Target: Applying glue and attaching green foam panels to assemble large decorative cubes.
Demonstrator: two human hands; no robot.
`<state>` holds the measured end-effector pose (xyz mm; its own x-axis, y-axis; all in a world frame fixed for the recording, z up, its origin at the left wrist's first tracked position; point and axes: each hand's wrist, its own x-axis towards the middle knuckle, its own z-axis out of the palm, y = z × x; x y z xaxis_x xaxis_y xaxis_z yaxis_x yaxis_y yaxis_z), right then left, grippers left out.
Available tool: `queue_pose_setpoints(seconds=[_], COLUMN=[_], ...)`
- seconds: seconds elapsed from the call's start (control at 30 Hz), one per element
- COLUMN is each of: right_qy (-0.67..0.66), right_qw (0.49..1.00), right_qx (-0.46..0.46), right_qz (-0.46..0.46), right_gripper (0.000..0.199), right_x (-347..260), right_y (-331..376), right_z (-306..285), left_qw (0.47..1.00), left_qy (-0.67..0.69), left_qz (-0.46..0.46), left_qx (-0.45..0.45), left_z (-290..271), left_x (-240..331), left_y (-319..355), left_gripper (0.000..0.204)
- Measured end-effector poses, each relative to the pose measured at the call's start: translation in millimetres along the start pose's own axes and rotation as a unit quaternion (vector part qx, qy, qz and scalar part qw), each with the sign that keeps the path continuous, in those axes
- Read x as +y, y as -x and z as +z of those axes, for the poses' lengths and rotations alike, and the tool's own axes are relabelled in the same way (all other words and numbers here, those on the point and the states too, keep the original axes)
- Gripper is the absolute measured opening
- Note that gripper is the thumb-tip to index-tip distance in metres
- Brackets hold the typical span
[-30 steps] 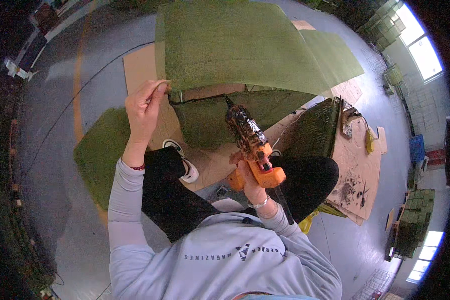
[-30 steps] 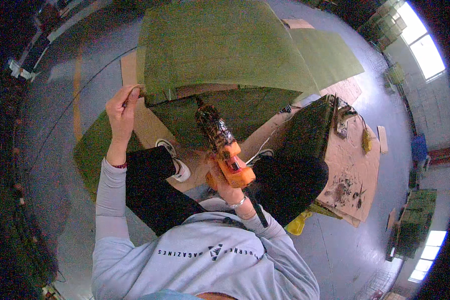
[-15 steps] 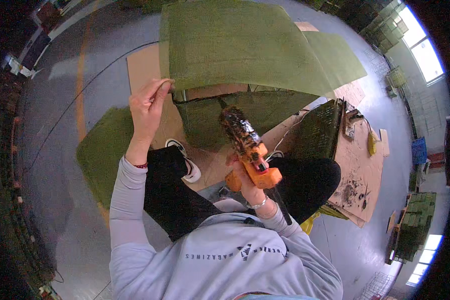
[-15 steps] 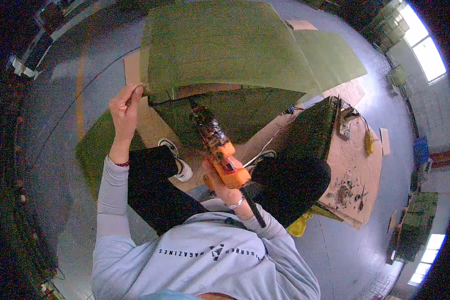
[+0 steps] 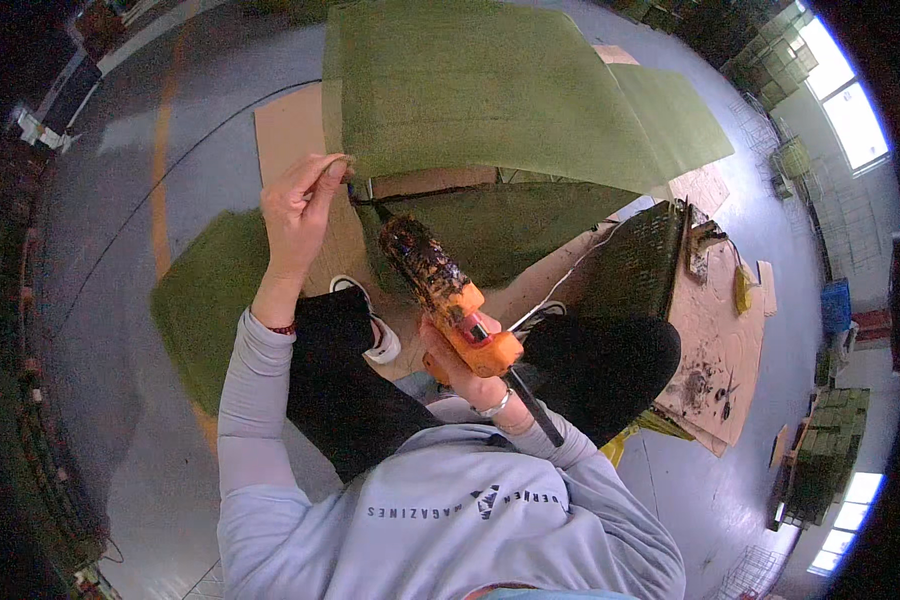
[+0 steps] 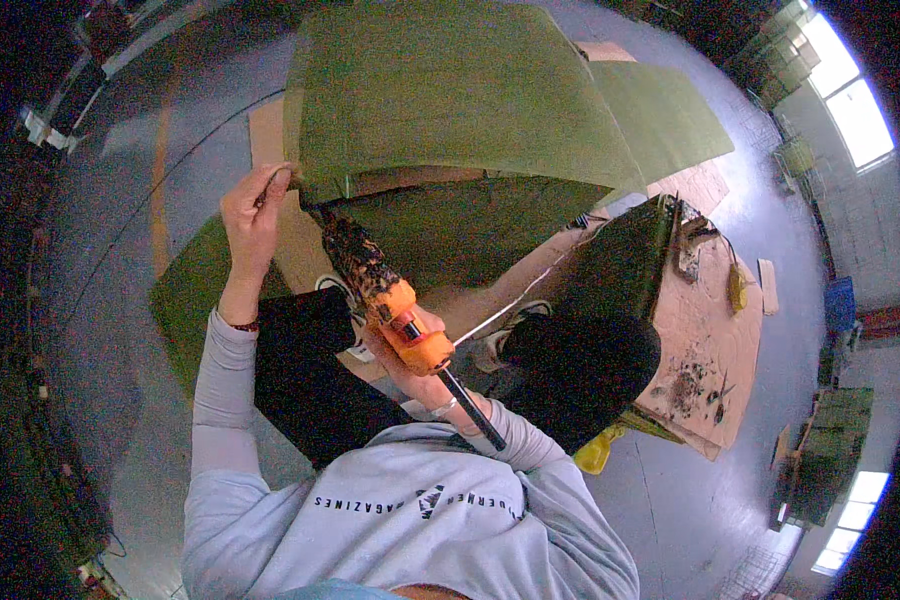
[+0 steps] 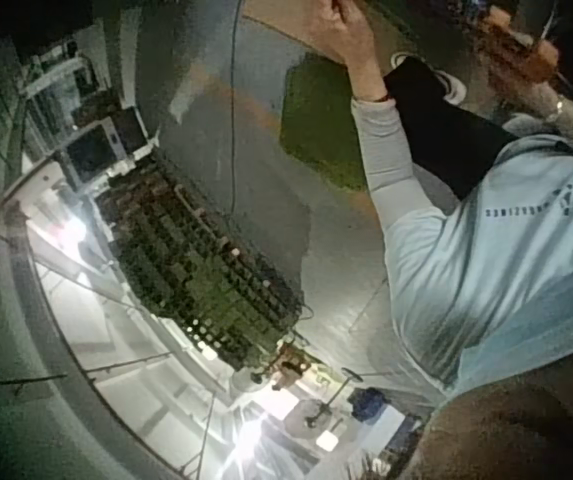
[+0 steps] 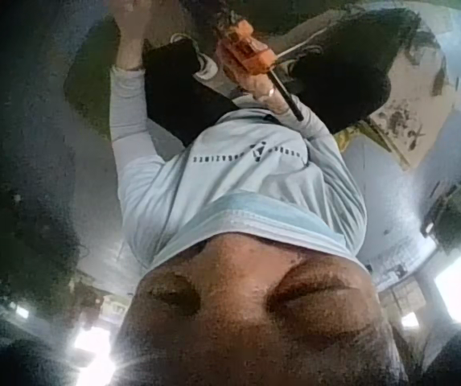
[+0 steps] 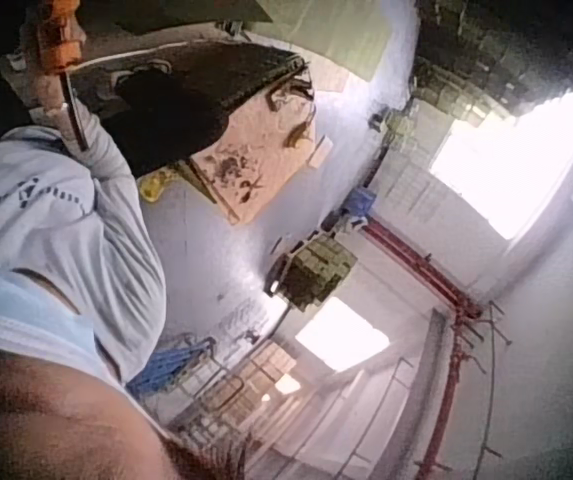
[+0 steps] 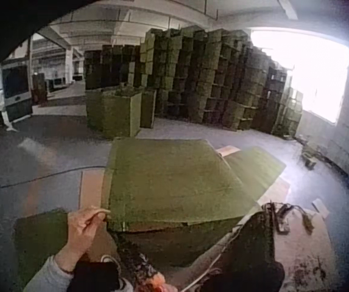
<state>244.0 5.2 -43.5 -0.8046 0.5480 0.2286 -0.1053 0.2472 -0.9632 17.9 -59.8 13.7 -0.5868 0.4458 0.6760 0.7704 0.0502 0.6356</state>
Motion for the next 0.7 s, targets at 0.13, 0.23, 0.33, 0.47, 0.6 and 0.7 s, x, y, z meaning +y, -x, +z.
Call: queue_pose_setpoints(seconds=[0.13, 0.23, 0.33, 0.47, 0.6, 0.7], right_qy=[0.007, -0.002, -0.038, -0.036, -0.125, -0.052], right_qw=[1.000, 1.000, 0.999, 0.998, 0.986, 0.989], right_qx=[0.006, -0.002, 0.024, 0.050, 0.111, 0.137], right_qz=[-0.015, 0.001, 0.026, 0.000, 0.016, -0.009], right_gripper=[0.011, 0.010, 0.013, 0.012, 0.016, 0.016], right_x=[0, -3, 2, 9, 15, 28], right_y=[0, 0, 3, 5, 8, 12], right_z=[-3, -10, -10, -14, -18, -26], left_qw=[1.000, 1.000, 1.000, 0.999, 0.999, 1.000], left_qy=[0.015, 0.019, 0.022, 0.051, 0.030, 0.013], left_qz=[0.008, 0.015, 0.009, 0.007, 0.002, 0.010], left_qx=[-0.005, -0.006, -0.007, -0.007, -0.014, -0.023], left_z=[0, 0, -2, 1, 0, 0], left_x=[3, 3, 4, -1, 0, -4], left_y=[-2, -2, -1, -1, -1, -1], left_gripper=[0.014, 0.014, 0.013, 0.011, 0.011, 0.011])
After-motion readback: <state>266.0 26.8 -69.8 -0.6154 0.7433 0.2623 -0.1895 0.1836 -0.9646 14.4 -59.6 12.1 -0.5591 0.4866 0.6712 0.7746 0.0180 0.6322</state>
